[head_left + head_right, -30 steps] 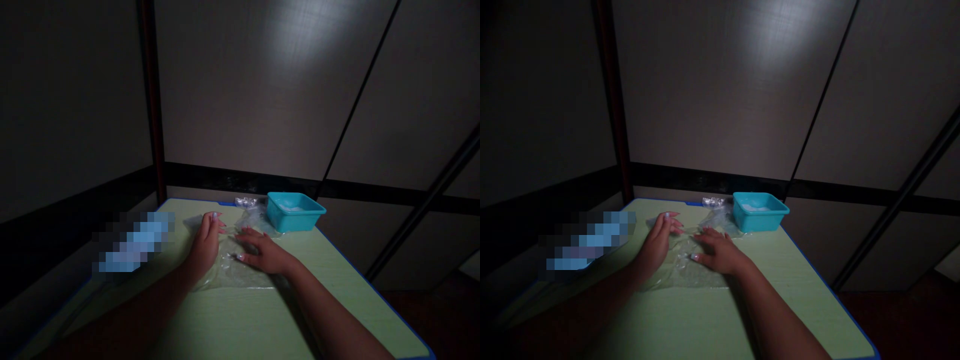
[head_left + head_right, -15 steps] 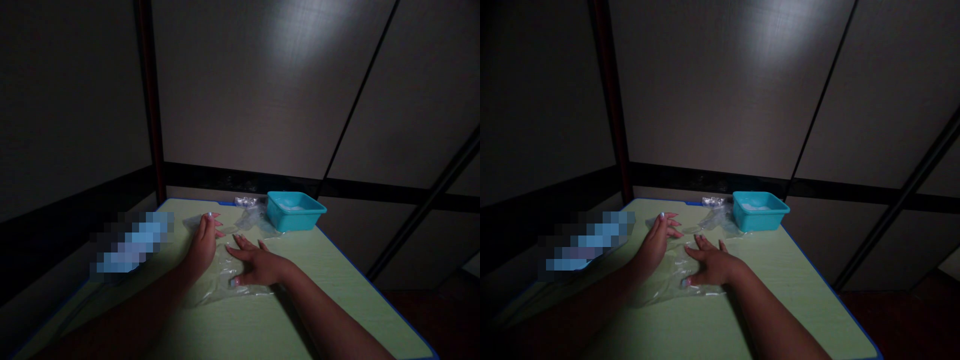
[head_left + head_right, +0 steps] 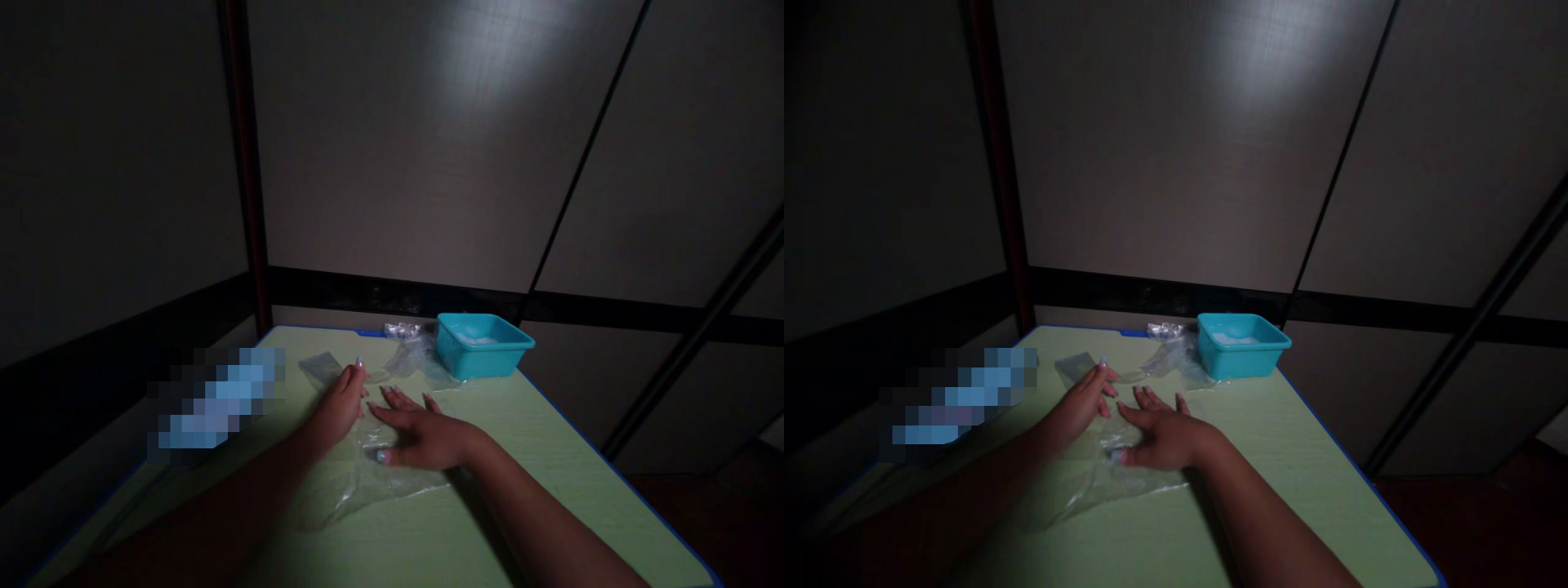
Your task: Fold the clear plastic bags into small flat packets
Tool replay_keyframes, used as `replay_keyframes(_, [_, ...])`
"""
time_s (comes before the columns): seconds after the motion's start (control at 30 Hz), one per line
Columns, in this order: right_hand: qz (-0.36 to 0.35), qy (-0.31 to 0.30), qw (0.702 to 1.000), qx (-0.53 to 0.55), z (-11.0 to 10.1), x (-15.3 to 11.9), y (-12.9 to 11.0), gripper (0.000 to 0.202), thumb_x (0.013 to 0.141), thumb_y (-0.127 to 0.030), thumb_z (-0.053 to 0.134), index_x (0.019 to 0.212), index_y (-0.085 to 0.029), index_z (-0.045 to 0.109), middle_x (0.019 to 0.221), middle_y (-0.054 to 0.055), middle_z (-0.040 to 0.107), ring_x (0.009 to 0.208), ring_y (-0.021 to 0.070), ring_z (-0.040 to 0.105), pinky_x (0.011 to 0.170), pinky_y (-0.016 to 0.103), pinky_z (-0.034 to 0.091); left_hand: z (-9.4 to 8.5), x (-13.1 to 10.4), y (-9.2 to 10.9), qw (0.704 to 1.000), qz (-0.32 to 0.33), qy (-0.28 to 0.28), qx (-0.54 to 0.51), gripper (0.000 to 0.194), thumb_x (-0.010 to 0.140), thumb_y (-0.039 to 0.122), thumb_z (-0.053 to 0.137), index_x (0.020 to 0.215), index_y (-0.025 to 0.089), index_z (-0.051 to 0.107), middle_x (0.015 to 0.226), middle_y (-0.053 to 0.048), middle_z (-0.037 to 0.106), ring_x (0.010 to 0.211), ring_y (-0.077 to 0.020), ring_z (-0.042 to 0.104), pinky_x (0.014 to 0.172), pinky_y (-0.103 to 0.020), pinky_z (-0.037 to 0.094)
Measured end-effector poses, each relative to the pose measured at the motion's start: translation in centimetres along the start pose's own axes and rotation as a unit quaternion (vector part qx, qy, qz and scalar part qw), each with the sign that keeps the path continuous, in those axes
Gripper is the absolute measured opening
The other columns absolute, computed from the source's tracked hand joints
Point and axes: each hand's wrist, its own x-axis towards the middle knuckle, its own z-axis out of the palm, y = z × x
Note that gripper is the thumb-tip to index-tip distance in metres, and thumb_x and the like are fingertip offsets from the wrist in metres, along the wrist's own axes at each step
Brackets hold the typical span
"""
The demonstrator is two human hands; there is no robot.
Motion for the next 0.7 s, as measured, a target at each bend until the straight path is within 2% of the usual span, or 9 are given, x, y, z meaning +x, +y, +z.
replay_keyframes(0.1, [-0.007,0.038,0.999,0.008,-0.1,-0.1,0.1,0.07,0.077,-0.062,0.045,0.137,-0.032,0.024,0.147,0.01,0.009,0.134,0.029,0.006,0.097,0.062,-0.008,-0.1,0.1,-0.2,0.999,0.028,0.003,0.022,0.044,0.087,0.052,0.022,0.084,0.018,0.051,0.069,0.001,0.052,0.046,-0.0101,0.049,0.05,-0.024,0.041])
replay_keyframes(0.2, [0.007,0.109,0.994,-0.01,0.0,0.1,0.9,0.056,0.082,-0.054,0.042,0.132,-0.029,0.037,0.143,0.012,0.027,0.131,0.0288,0.02,0.098,0.061,-0.002,-0.2,0.0,0.0,0.997,0.058,-0.004,0.059,0.042,0.087,0.05,0.025,0.077,0.019,0.051,0.065,0.001,0.051,0.048,-0.0113,0.049,0.051,-0.024,0.039])
replay_keyframes(0.3, [0.039,0.191,0.98,-0.03,-0.1,0.5,1.9,0.046,0.082,-0.046,0.046,0.122,-0.024,0.049,0.128,0.012,0.047,0.118,0.0263,0.041,0.099,0.049,0.02,-0.3,-0.4,0.6,0.983,0.133,-0.027,0.126,0.035,0.084,0.044,0.037,0.064,0.019,0.049,0.057,0.003,0.047,0.054,-0.0129,0.047,0.052,-0.024,0.036])
replay_keyframes(0.4, [0.065,0.25,0.965,-0.045,-0.5,0.9,3.0,0.04,0.08,-0.041,0.05,0.111,-0.018,0.056,0.111,0.012,0.056,0.098,0.0211,0.053,0.085,0.032,0.036,-0.4,-1.1,1.1,0.944,0.23,-0.041,0.231,0.029,0.081,0.039,0.045,0.06,0.019,0.049,0.061,0.0,0.049,0.066,-0.0164,0.049,0.062,-0.026,0.037])
replay_keyframes(0.5, [0.105,0.275,0.953,-0.07,-0.9,1.2,3.8,0.031,0.079,-0.039,0.051,0.098,-0.016,0.059,0.097,0.01,0.058,0.084,0.0173,0.055,0.074,0.026,0.038,-0.6,-1.8,1.3,0.907,0.265,-0.069,0.319,0.023,0.073,0.044,0.056,0.076,0.021,0.057,0.083,-0.004,0.055,0.088,-0.0222,0.048,0.079,-0.032,0.037])
replay_keyframes(0.6, [0.134,0.27,0.949,-0.093,-1.0,1.3,4.4,0.026,0.078,-0.038,0.053,0.09,-0.016,0.06,0.09,0.009,0.059,0.077,0.0157,0.054,0.068,0.024,0.037,-0.8,-2.2,1.0,0.883,0.256,-0.104,0.379,0.045,0.064,0.054,0.062,0.097,0.025,0.057,0.103,-0.006,0.052,0.103,-0.0262,0.041,0.088,-0.037,0.033])
replay_keyframes(0.7, [0.138,0.255,0.951,-0.109,-1.0,1.3,4.6,0.025,0.076,-0.039,0.056,0.084,-0.016,0.061,0.086,0.008,0.061,0.075,0.0156,0.053,0.064,0.024,0.035,-0.9,-2.2,0.4,0.871,0.241,-0.11,0.414,0.056,0.061,0.057,0.064,0.105,0.025,0.054,0.112,-0.008,0.048,0.109,-0.0287,0.037,0.092,-0.04,0.031])
